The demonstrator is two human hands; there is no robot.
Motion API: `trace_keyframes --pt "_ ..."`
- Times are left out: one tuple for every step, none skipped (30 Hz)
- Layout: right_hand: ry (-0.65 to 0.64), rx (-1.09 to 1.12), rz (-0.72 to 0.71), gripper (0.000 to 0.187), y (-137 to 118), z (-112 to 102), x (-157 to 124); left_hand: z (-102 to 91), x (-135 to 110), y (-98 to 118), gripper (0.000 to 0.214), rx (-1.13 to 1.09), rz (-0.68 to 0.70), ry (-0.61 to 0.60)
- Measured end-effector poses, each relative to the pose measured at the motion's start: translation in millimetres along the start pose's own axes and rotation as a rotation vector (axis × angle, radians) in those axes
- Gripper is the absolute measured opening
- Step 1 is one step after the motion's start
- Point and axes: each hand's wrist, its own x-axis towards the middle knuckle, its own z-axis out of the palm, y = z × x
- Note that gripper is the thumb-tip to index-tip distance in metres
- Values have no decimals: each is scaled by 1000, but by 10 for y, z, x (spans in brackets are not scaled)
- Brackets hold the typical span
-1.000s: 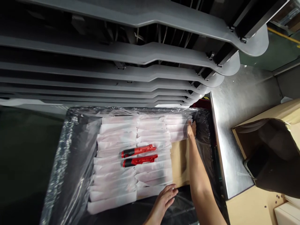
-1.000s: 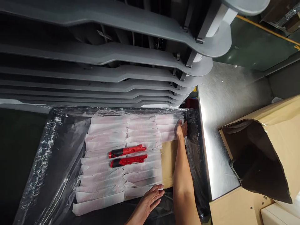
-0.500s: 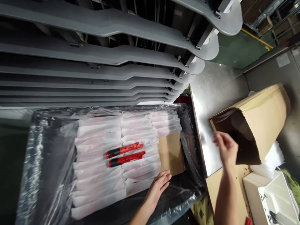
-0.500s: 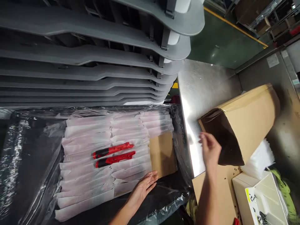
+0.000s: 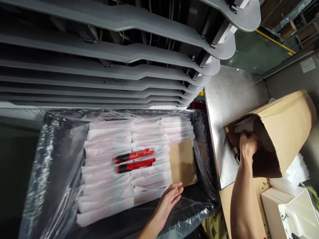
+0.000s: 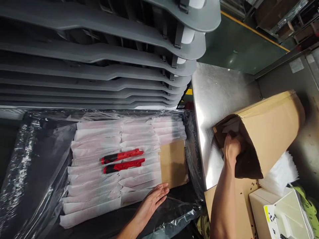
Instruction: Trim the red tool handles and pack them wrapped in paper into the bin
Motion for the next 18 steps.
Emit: trace_keyframes --pt "46 27 41 41 -7 -50 -36 13 -11 5 52 16 21 2" --pt "90 55 80 39 -18 -112 -82 32 -22 11 52 34 47 4" --pt "124 79 108 37 -35 -181 -145 60 -32 20 52 48 74 5" --pt "134 113 122 35 -59 -252 -228 99 -45 35 50 70 113 3" --pt "119 164 132 35 -92 -319 -334 151 -62 58 49 110 166 -2" --pt "80 235 138 36 -133 -377 -461 216 -86 92 48 168 238 -7" --pt "19 325 141 39 -182 -425 -607 291 -116 138 48 241 325 -15" --pt "-64 422 141 42 -239 -460 -768 373 -154 197 51 321 423 -25" --pt "-156 510 141 46 -301 -483 -937 456 -197 266 55 399 522 -44" --pt "-251 574 144 47 -365 -495 -1111 532 -245 342 60 456 610 -74" --pt "-348 611 146 47 -429 -497 -1286 592 -293 421 66 476 673 -113" --pt "-447 628 142 47 -490 -493 -1458 630 -338 497 68 450 702 -146" --pt "-538 622 127 45 -544 -483 -1627 638 -380 564 65 377 687 -173" --pt "-618 594 87 42 -589 -468 -1791 613 -414 617 58 271 616 -202" --pt "-686 548 12 38 -624 -449 -1951 553 -441 652 50 154 491 -239" --pt "-748 479 -93 32 -646 -426 -2105 463 -460 665 48 49 328 -284" --pt "-813 391 -216 25 -655 -398 -2249 347 -468 654 51 -32 152 -324" --pt "-892 294 -342 17 -653 -365 -2376 213 -466 621 55 -79 -5 -350"
